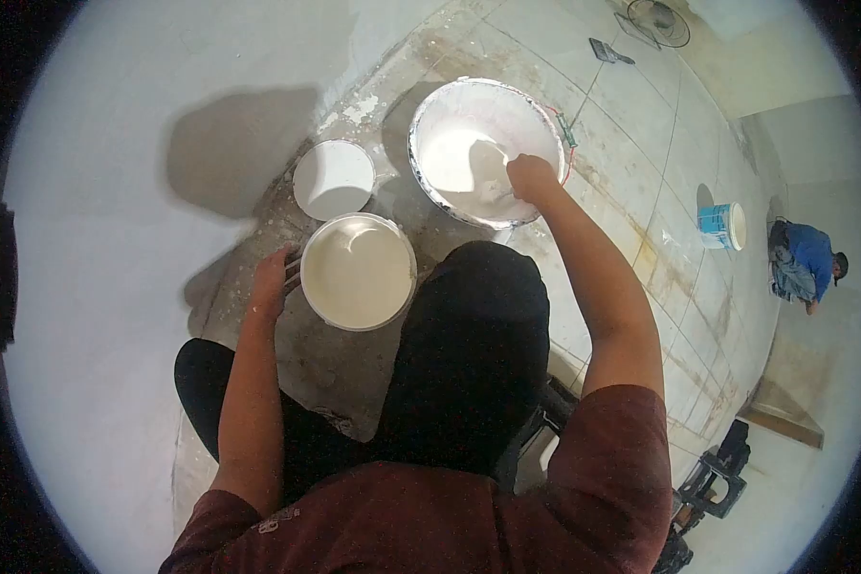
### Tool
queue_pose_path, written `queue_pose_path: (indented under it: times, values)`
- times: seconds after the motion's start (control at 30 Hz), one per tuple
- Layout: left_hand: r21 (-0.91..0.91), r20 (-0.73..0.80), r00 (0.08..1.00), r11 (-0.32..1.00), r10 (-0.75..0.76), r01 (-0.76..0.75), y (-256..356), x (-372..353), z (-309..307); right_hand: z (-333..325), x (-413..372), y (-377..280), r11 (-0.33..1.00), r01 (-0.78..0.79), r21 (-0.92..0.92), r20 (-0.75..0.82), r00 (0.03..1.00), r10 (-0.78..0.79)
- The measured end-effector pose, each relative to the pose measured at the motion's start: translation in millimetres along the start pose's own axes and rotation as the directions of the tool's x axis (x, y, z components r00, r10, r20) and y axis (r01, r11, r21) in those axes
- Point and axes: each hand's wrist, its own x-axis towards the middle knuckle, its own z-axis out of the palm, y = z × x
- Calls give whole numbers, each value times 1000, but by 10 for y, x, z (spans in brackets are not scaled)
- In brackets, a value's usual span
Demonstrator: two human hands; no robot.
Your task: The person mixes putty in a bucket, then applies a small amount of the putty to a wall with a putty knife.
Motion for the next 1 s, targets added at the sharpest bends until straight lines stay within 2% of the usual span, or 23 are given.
queue_pose_path:
  times: [0.07, 0.17, 0.27, 0.37, 0.47, 0.57, 0.63, 0.7, 0.77, 0.83, 0.9, 1.0]
  values:
    - [-18, -2, 1000, 1000, 8, -8, -7, -9, -3, 22, 2, 7, 998, -40, 39, 4, 999, 40]
    - [-20, -6, 1000, 1000, 13, -13, -5, -19, 5, -7, -47, -43, 1000, -25, -2, -33, 999, 25]
    - [17, 6, 1000, 1000, -12, 11, -2, -8, -12, -190, -58, -67, 1000, -19, -5, 86, 996, 20]
    - [-30, -14, 1000, 999, -21, 21, 28, -42, 12, -194, -29, -14, 999, -40, 26, 133, 990, 36]
    - [-28, -10, 999, 999, 32, -32, -82, 56, -54, -138, 25, 51, 1000, -5, 0, 203, 979, 5]
    - [-93, 18, 1000, 996, 7, -5, -24, 147, -102, -463, 15, -31, 999, -43, 21, -54, 998, 44]
    - [-124, 4, 1000, 992, -23, 24, -14, 355, -143, -966, 158, -269, 917, 10, 399, -195, 978, 73]
    - [-112, 5, 1000, 993, -29, 30, -38, 705, -194, -1379, 361, -665, 838, 151, 525, -325, 945, 33]
    - [-114, -42, 998, 993, -37, 32, -74, 978, -143, -1710, 586, -1146, 741, 336, 581, -364, 922, -132]
    - [-167, -72, 994, 983, -86, 73, -122, 1185, -43, -1415, 1268, -1554, 680, 366, 636, -302, 928, -217]
    - [-277, -86, 982, 951, -169, 139, -147, 1299, 83, -1165, 1772, -1885, 778, 442, 447, -180, 896, -406]
    - [-413, -93, 989, 908, -118, 70, -49, 1179, 289, -951, 1962, -2193, 866, 317, 387, 3, 939, -344]
